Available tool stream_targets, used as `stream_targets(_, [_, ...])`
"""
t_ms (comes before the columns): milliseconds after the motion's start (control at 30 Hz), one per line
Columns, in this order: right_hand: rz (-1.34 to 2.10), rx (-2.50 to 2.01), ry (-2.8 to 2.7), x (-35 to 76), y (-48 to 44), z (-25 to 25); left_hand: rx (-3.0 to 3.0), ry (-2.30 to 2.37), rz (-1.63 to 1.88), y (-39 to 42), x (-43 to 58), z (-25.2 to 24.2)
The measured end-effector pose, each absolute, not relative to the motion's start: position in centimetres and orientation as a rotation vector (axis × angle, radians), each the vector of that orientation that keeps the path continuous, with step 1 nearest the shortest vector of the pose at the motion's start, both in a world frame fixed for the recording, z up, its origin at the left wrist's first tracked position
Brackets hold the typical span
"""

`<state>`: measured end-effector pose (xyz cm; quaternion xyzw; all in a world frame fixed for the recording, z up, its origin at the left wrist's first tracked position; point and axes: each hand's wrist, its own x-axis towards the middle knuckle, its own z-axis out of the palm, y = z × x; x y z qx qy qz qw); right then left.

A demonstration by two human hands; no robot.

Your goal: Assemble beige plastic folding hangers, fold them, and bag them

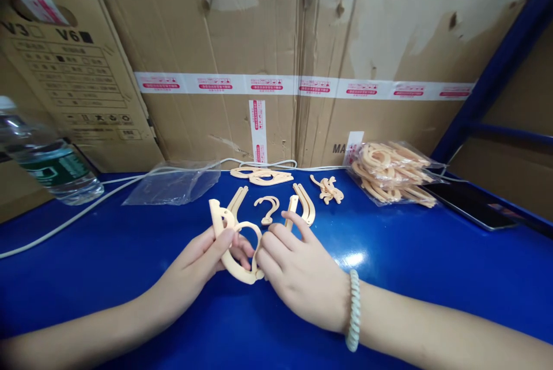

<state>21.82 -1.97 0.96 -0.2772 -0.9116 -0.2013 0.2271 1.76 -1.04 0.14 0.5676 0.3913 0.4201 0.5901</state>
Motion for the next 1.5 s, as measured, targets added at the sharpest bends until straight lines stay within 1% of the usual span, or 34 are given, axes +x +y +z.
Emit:
stream_targets(200, [-0.546,-0.918,-2.543,22.0,-1.7,1.0,1.332,0.907,1.043,-1.1,1.7,-0.1])
stream_targets(533, [-0.439,-0.859,-2.489,22.2,-1.8,1.0,1.124,0.875,1.061,-0.7,1.7,0.1])
stream_targets(700, [-0.588,-0.737,-2.444,22.6,-1.6,1.6,0.967,0.956,1.086,-0.7,1.9,0.7])
stream_targets(867, [-0.309,-0.812,-2.336,24.6,0.9,2.0,1.023,0.953,1.048,-0.8,2.0,0.8])
stream_targets(1000, [-0.345,-0.964,-2.416,26.3,3.3,1.5,1.035,0.938,1.046,-0.8,2.0,0.8])
stream_targets(1067, [-0.3,-0.987,-2.452,26.6,3.9,1.3,1.032,0.933,1.046,-0.8,2.0,0.9])
stream_targets(1300, [-0.16,-1.021,-2.543,26.5,4.0,1.3,1.05,0.927,1.01,-0.7,1.8,0.6])
stream_targets(1500, [-0.198,-1.088,-2.578,26.7,4.2,1.4,1.051,0.912,0.986,-0.7,1.8,1.1])
